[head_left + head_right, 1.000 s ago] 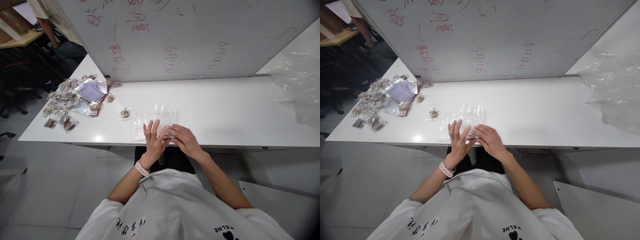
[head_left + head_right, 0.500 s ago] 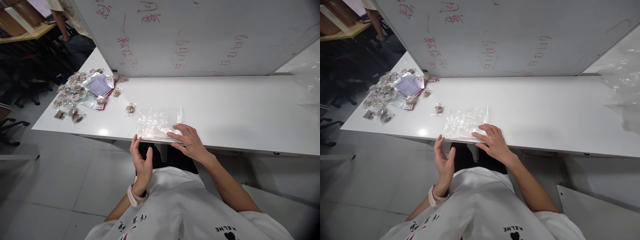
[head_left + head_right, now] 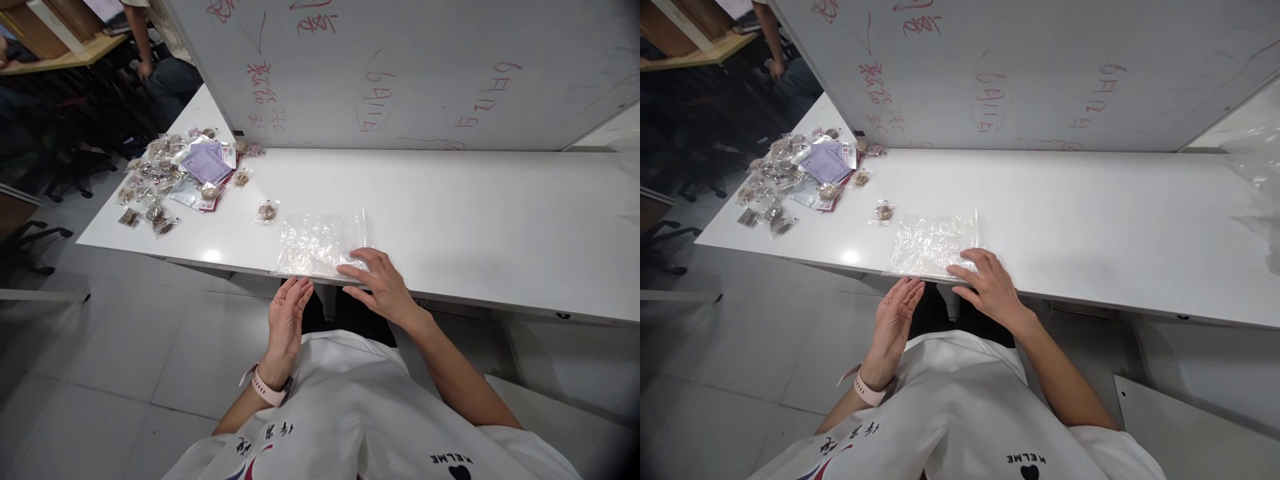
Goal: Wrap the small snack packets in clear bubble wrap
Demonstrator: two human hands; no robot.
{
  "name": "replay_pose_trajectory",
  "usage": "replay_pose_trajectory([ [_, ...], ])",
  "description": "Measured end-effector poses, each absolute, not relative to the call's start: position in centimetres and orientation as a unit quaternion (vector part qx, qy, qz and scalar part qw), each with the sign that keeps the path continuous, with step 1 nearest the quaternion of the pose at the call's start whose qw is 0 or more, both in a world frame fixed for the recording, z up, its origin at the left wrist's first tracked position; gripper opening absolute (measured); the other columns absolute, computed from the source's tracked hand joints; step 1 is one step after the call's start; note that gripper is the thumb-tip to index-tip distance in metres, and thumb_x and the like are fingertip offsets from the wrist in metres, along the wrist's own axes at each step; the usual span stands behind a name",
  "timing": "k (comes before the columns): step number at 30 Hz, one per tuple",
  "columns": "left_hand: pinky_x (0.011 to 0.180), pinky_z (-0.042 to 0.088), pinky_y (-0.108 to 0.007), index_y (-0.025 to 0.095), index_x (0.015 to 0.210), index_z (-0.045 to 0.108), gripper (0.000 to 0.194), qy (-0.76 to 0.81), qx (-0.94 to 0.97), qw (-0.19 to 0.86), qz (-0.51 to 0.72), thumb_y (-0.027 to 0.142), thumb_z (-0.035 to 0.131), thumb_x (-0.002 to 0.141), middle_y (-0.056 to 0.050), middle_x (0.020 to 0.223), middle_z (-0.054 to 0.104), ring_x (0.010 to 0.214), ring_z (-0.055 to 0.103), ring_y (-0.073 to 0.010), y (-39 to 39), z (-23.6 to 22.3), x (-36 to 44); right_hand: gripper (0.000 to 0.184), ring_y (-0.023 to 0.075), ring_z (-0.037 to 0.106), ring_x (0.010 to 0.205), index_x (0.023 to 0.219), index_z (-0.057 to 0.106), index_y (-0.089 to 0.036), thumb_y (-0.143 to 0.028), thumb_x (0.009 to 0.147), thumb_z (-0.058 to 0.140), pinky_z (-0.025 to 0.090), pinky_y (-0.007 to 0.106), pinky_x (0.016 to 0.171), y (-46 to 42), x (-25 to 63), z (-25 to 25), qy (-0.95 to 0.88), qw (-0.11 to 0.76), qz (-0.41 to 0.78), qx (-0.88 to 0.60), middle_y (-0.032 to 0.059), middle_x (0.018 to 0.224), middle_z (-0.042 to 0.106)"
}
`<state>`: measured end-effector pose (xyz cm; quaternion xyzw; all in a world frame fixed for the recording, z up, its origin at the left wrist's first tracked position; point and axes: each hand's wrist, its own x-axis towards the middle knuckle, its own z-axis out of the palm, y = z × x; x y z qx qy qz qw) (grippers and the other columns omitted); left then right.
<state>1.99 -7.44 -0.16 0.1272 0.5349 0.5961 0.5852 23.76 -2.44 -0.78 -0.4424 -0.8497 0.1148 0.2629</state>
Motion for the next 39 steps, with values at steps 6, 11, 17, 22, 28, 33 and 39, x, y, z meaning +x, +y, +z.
replay_pose_trajectory([
  [6,0.078,0.061,-0.032,0.014,0.086,0.062,0.040,0.548,0.121,0.598,0.572,0.047,0.083,0.074,-0.005,0.083,0.072,0.077,0.073,-0.0164,-5.6,-0.9,1.3,0.030,0.0286,0.046,0.127,0.126,0.066,-0.033,-0.038,0.098,0.059,0.054,0.041,0.089,-2.6,23.9,-1.1,-0.857,0.259,0.105,-0.433,0.0080,0.135,0.055],
  [11,0.075,0.060,-0.032,0.016,0.080,0.064,0.030,0.617,0.261,0.384,0.635,0.043,0.079,0.079,0.000,0.076,0.070,0.075,0.070,-0.0159,-5.2,-1.1,2.7,0.029,0.0272,0.048,0.125,0.125,0.068,-0.032,-0.034,0.098,0.059,0.052,0.042,0.094,-2.6,23.9,-1.0,-0.858,0.270,0.099,-0.426,0.0074,0.134,0.057],
  [17,0.105,0.053,-0.049,0.021,0.089,0.070,0.014,0.527,0.566,0.235,0.589,0.033,0.064,0.095,-0.005,0.108,0.077,0.109,0.071,-0.0226,-5.0,-0.2,6.6,0.029,0.0284,0.049,0.127,0.124,0.068,-0.028,-0.033,0.098,0.057,0.047,0.046,0.104,-2.8,24.0,-1.0,-0.862,0.266,0.090,-0.422,0.0094,0.132,0.059],
  [22,0.112,0.048,-0.054,0.020,0.103,0.069,0.016,0.474,0.692,0.179,0.514,0.025,0.055,0.100,-0.009,0.119,0.075,0.126,0.064,-0.0253,-3.6,-1.5,8.6,0.024,0.0252,0.062,0.095,0.107,0.070,-0.020,-0.027,0.101,0.048,0.054,0.042,0.085,-3.2,24.5,-1.5,-0.866,0.259,0.099,-0.416,0.0106,0.098,0.069],
  [28,0.111,0.050,-0.051,0.021,0.115,0.068,0.023,0.457,0.764,0.092,0.446,0.021,0.050,0.102,-0.009,0.126,0.072,0.129,0.061,-0.0239,-3.2,-2.6,8.1,0.025,0.0220,0.065,0.093,0.111,0.070,-0.025,-0.021,0.100,0.047,0.054,0.038,0.085,-3.9,24.4,-3.1,-0.829,0.337,0.088,-0.437,0.0073,0.097,0.070],
  [33,0.112,0.046,-0.049,0.021,0.121,0.065,0.025,0.417,0.811,0.083,0.402,0.021,0.055,0.099,-0.011,0.130,0.070,0.133,0.058,-0.0248,-3.0,-2.2,7.2,0.041,0.0299,0.059,0.121,0.133,0.057,-0.030,-0.028,0.093,0.065,0.049,0.050,0.101,-5.0,25.2,-3.4,-0.745,0.421,-0.049,-0.516,0.0108,0.123,0.065],
  [39,0.111,0.044,-0.047,0.022,0.137,0.053,0.046,0.347,0.865,0.180,0.314,0.033,0.065,0.093,-0.014,0.139,0.062,0.136,0.054,-0.0266,-1.2,-0.7,4.3,0.049,0.0271,0.053,0.135,0.146,0.048,-0.028,-0.038,0.099,0.056,0.034,0.050,0.117,-3.2,26.7,-1.4,-0.840,0.287,0.064,-0.456,0.0082,0.141,0.060],
])
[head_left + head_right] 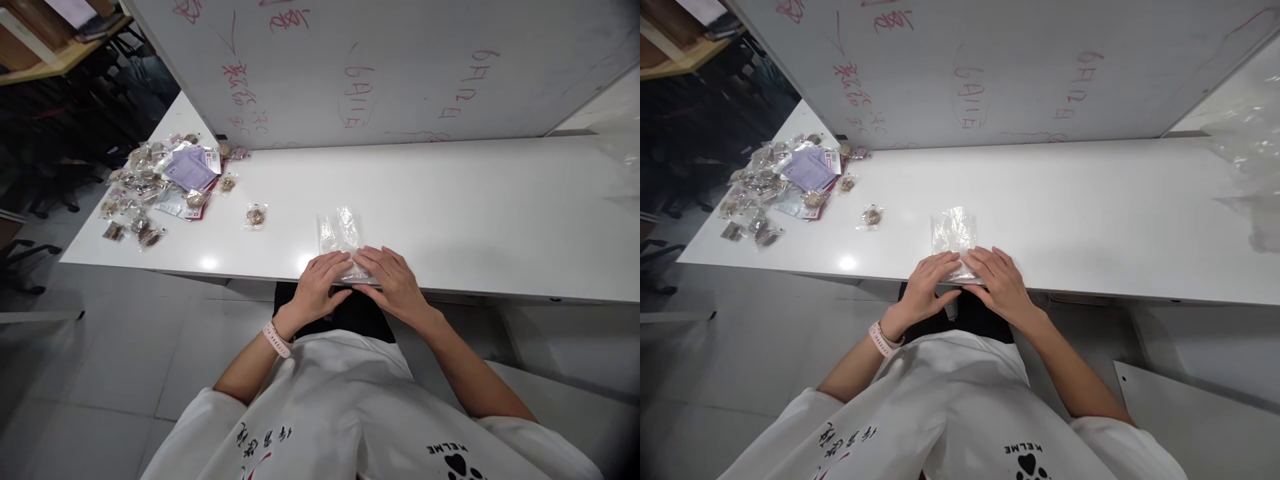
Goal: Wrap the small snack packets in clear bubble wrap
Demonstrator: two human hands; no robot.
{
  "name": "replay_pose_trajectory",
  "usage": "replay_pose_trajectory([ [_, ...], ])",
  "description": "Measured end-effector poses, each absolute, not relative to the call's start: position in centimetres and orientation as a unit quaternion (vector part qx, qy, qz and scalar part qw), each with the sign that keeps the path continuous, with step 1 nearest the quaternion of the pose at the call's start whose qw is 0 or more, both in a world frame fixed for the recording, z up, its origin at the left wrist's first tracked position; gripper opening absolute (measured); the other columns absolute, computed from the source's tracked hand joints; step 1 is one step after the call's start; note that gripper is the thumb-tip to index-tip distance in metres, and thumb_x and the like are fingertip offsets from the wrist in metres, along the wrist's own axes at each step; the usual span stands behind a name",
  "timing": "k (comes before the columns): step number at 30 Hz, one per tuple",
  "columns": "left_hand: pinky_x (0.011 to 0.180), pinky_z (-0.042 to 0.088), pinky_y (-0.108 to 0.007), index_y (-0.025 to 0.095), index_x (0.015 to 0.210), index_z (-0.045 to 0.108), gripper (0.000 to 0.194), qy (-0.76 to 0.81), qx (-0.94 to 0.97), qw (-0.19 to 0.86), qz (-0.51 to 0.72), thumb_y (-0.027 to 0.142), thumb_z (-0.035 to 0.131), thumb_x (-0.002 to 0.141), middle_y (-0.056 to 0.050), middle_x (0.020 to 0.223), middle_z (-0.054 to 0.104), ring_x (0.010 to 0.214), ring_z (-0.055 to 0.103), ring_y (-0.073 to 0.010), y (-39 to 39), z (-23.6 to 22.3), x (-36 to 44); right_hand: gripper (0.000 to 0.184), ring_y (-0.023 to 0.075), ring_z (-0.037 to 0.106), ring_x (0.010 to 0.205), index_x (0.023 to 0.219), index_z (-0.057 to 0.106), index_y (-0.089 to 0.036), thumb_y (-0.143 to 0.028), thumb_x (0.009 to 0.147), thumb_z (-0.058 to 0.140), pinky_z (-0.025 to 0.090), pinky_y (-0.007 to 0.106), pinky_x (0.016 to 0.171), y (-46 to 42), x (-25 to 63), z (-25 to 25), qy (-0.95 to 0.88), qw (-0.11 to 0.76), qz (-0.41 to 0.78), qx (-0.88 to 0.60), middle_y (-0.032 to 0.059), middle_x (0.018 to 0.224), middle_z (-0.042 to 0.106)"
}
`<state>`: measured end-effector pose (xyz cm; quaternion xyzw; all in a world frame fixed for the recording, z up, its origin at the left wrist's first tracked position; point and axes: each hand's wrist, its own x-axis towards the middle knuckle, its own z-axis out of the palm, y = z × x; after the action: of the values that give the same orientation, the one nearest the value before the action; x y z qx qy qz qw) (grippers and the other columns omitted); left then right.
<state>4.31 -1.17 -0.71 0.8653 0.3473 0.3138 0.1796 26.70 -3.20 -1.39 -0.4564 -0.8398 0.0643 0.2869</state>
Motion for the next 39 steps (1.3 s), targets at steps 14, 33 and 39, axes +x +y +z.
replay_pose_trajectory([
  [14,0.070,0.046,-0.032,0.017,0.108,0.062,0.042,0.537,0.766,0.229,0.269,0.049,0.072,0.084,-0.012,0.103,0.064,0.095,0.058,-0.0261,8.1,1.6,4.9,0.041,0.0230,0.063,0.088,0.096,0.064,-0.021,-0.056,0.101,0.044,0.042,0.040,0.085,5.3,25.6,0.3,-0.718,0.247,0.147,-0.634,0.0052,0.092,0.069],
  [33,0.086,0.051,-0.040,0.024,0.100,0.072,0.015,0.318,0.835,0.382,0.236,0.029,0.062,0.091,-0.006,0.097,0.065,0.097,0.059,-0.0236,9.2,4.3,10.9,0.039,0.0202,0.062,0.083,0.109,0.073,-0.024,-0.056,0.091,0.060,0.048,0.031,0.071,3.1,32.3,2.4,-0.664,0.281,0.457,-0.520,0.0042,0.098,0.072],
  [39,0.105,0.046,-0.049,0.023,0.137,0.053,0.044,0.347,0.851,0.326,0.220,0.026,0.059,0.093,-0.010,0.139,0.056,0.126,0.049,-0.0286,12.0,2.0,15.1,0.047,0.0243,0.062,0.091,0.123,0.065,-0.017,-0.051,0.092,0.054,0.050,0.036,0.081,4.6,43.7,0.2,-0.477,0.390,0.265,-0.742,0.0115,0.109,0.068],
])
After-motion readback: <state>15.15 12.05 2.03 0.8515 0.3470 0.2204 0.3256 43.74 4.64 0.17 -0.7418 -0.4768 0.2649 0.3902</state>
